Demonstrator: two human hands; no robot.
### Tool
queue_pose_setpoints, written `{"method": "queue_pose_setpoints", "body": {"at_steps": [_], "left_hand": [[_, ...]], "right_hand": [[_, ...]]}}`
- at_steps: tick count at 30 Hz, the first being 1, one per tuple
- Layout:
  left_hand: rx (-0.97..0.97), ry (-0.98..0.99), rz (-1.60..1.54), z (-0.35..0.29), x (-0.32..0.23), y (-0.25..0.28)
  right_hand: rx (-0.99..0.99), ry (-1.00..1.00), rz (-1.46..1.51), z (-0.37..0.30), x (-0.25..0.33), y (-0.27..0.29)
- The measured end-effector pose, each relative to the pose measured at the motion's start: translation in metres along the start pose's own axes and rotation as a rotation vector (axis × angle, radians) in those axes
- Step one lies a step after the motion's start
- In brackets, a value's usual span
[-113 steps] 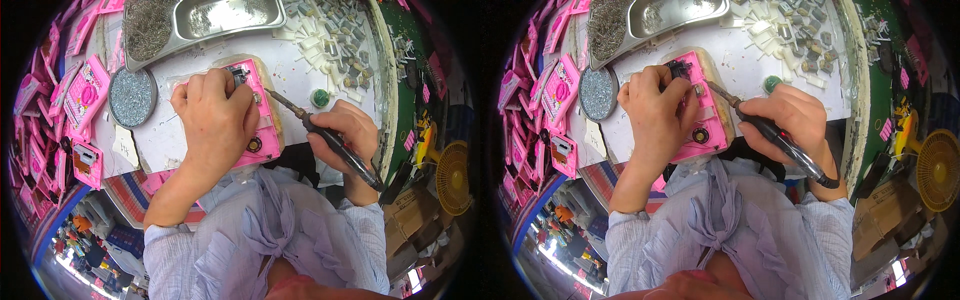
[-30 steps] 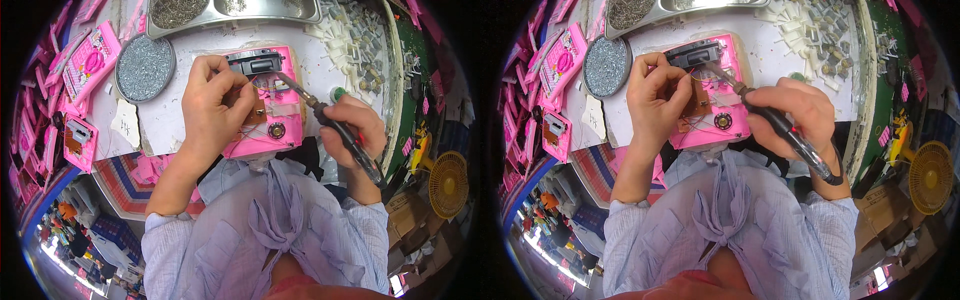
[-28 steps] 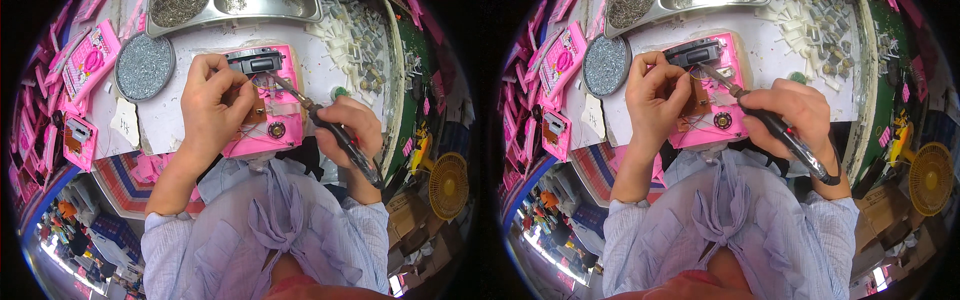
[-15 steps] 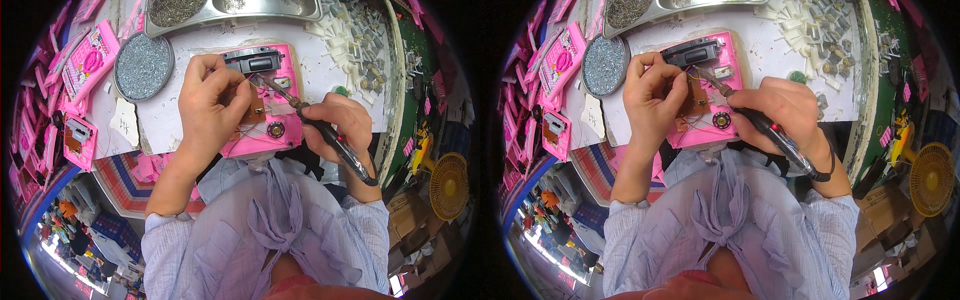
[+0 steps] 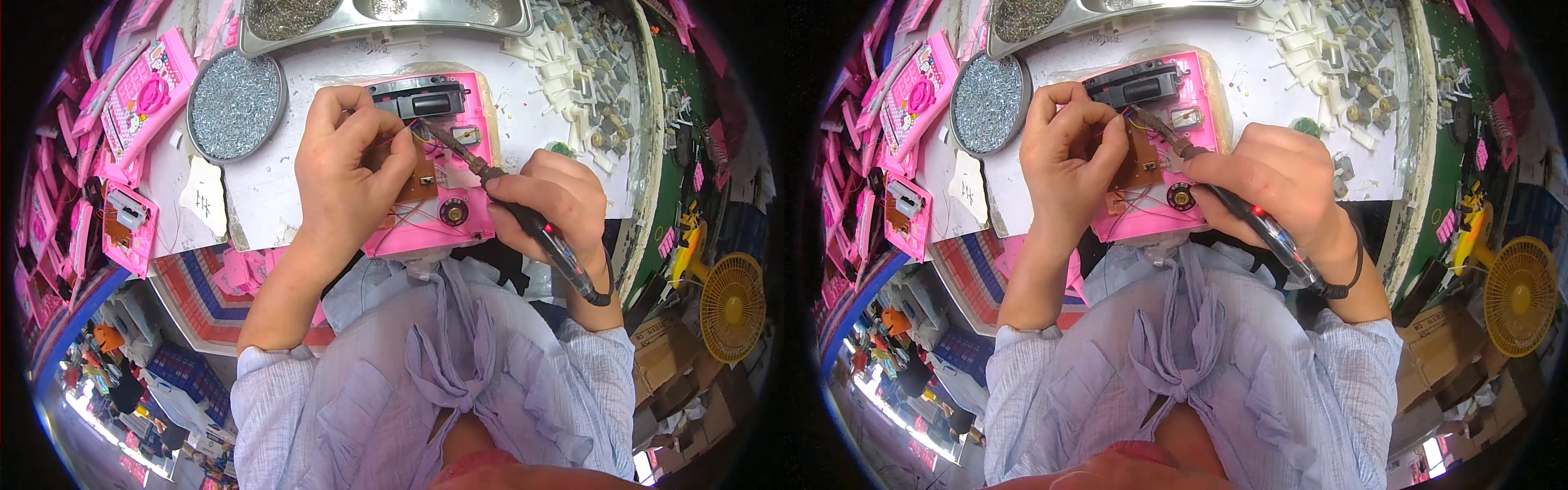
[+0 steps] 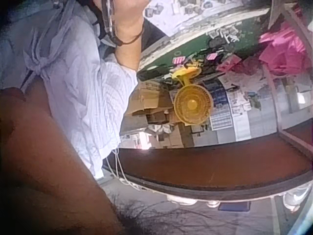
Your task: Assembling the internal components of a pink electronic toy, including soldering wires and using an electric screwdriver.
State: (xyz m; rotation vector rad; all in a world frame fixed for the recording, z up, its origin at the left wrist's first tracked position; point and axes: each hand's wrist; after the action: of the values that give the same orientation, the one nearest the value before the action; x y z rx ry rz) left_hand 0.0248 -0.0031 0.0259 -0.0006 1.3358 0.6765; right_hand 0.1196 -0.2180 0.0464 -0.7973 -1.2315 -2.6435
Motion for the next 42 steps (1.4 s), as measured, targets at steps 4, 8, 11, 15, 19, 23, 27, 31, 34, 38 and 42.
{"method": "queue_pose_setpoints", "body": {"at_steps": [4, 8, 11, 15, 19, 23, 27, 31, 34, 38, 42], "left_hand": [[-0.010, -0.003, -0.013, 0.000, 0.001, -0.002], [-0.014, -0.012, -0.001, 0.000, 0.002, -0.003], [-0.017, -0.004, 0.000, -0.001, 0.001, -0.003], [-0.020, -0.021, 0.013, -0.001, 0.003, -0.004], [-0.028, -0.038, 0.030, -0.001, 0.003, -0.005], [-0.022, -0.057, 0.069, 0.000, 0.003, -0.005], [-0.019, -0.047, 0.076, 0.000, 0.002, -0.005], [-0.025, -0.101, 0.093, 0.000, 0.005, -0.007], [-0.021, -0.124, 0.101, 0.000, 0.006, -0.008], [-0.032, -0.144, 0.145, 0.000, 0.004, -0.009], [-0.043, -0.195, 0.184, 0.000, 0.005, -0.011]], "right_hand": [[-0.009, -0.034, -0.002, 0.000, 0.001, 0.003], [-0.007, -0.057, 0.018, 0.000, 0.001, 0.006], [-0.003, -0.069, 0.027, 0.000, 0.000, 0.006], [0.003, -0.077, 0.031, -0.001, -0.003, 0.003], [0.010, -0.086, 0.022, -0.001, -0.005, 0.000], [-0.015, -0.086, 0.020, -0.001, -0.005, -0.004], [0.041, -0.086, 0.026, 0.002, -0.005, 0.000], [0.051, -0.086, 0.034, 0.000, -0.006, 0.001], [0.059, -0.088, 0.028, 0.001, -0.006, 0.001], [0.035, -0.063, 0.027, 0.002, -0.008, 0.000], [0.017, -0.061, 0.042, 0.004, -0.007, 0.000]]}}
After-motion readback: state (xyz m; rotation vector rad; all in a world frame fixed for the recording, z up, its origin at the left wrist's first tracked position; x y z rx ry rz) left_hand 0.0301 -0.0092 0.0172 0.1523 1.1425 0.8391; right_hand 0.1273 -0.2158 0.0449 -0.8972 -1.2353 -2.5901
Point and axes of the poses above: each hand's wrist, its own z-axis towards the middle knuckle, its own y-axis out of the back of the hand, x = y × z, and after that the axes turned 11 degrees about -z, right-handed
